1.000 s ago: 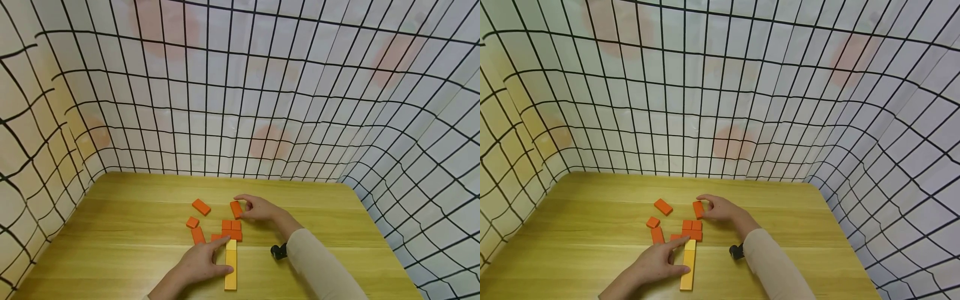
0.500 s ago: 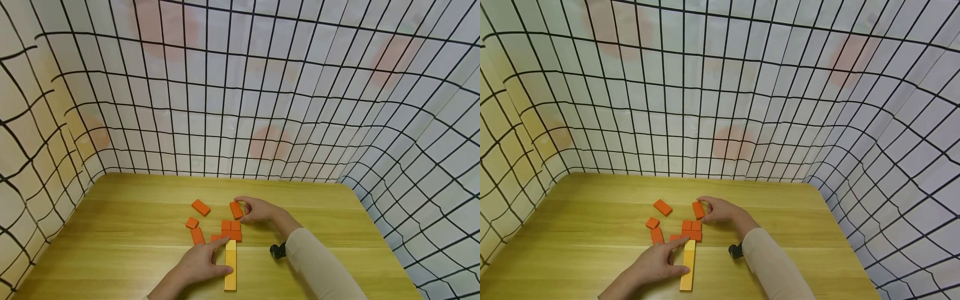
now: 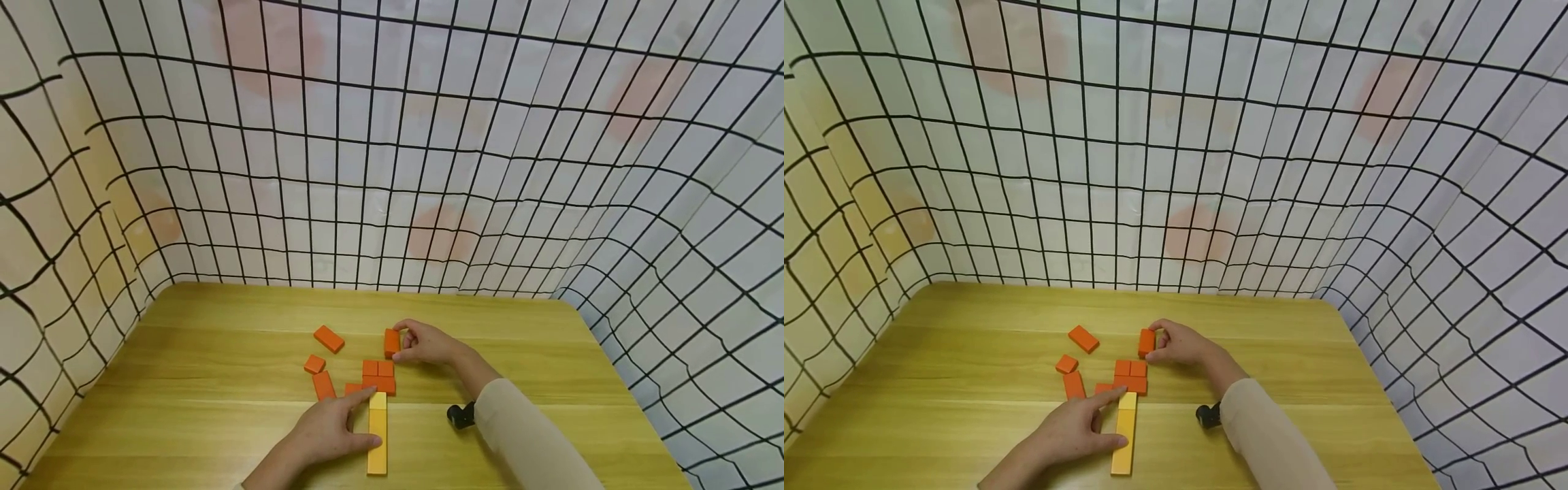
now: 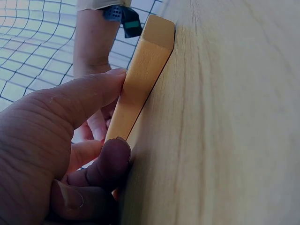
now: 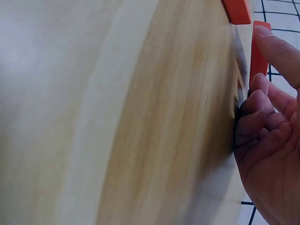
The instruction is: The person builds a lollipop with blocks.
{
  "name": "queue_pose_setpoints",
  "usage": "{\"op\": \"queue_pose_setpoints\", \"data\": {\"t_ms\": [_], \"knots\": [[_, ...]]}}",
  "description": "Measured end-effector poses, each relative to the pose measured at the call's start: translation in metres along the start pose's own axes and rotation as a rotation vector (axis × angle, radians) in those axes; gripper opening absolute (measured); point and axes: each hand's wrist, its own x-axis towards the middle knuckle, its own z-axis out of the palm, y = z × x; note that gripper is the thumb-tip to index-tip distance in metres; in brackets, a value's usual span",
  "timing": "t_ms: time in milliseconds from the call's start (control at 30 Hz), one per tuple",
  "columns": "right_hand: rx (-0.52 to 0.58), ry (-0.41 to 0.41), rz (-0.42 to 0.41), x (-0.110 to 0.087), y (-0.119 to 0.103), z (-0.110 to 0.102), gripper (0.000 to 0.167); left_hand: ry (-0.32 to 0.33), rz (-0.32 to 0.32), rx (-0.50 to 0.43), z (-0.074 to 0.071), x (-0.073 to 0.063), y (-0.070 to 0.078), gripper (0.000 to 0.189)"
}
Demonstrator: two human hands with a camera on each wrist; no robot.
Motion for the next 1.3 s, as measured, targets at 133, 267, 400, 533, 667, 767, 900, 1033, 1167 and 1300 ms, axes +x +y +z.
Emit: {"op": "queue_pose_setpoints", "data": {"t_ms": [133, 267, 400, 533, 667, 767, 900, 1033, 1167, 1300], "knots": [[0.031, -0.003, -0.007, -0.005, 0.003, 0.0, 0.062, 0.001, 0.002, 0.0, 0.0, -0.001, 0.0, 0.085], [0.059, -0.012, -0.009, -0.012, 0.004, 0.0, 0.061, 0.001, 0.001, 0.007, 0.001, 0.0, -0.001, 0.085], [0.056, -0.028, -0.013, -0.02, 0.007, -0.001, 0.061, -0.001, -0.003, 0.013, 0.001, 0.002, -0.002, 0.085], [0.043, -0.038, -0.011, -0.027, 0.011, -0.002, 0.061, -0.002, -0.004, 0.013, 0.002, 0.001, -0.001, 0.085], [0.032, -0.043, 0.0, -0.033, 0.015, -0.002, 0.06, -0.001, -0.006, 0.011, 0.002, 0.001, 0.0, 0.085], [0.014, -0.049, 0.002, -0.035, 0.017, -0.001, 0.061, -0.003, -0.012, 0.005, 0.002, 0.0, 0.001, 0.085], [-0.012, -0.057, -0.006, -0.036, 0.015, 0.001, 0.06, -0.006, -0.015, -0.001, 0.001, 0.0, 0.001, 0.085], [-0.033, -0.055, 0.005, -0.036, 0.013, 0.003, 0.06, -0.002, -0.005, -0.005, 0.001, -0.001, 0.001, 0.085], [-0.038, -0.042, 0.007, -0.037, 0.012, 0.005, 0.059, -0.001, -0.004, -0.004, 0.001, -0.001, 0.001, 0.085], [-0.056, -0.026, -0.002, -0.038, 0.011, 0.007, 0.058, 0.001, -0.007, -0.001, 0.001, -0.001, 0.001, 0.084]]}}
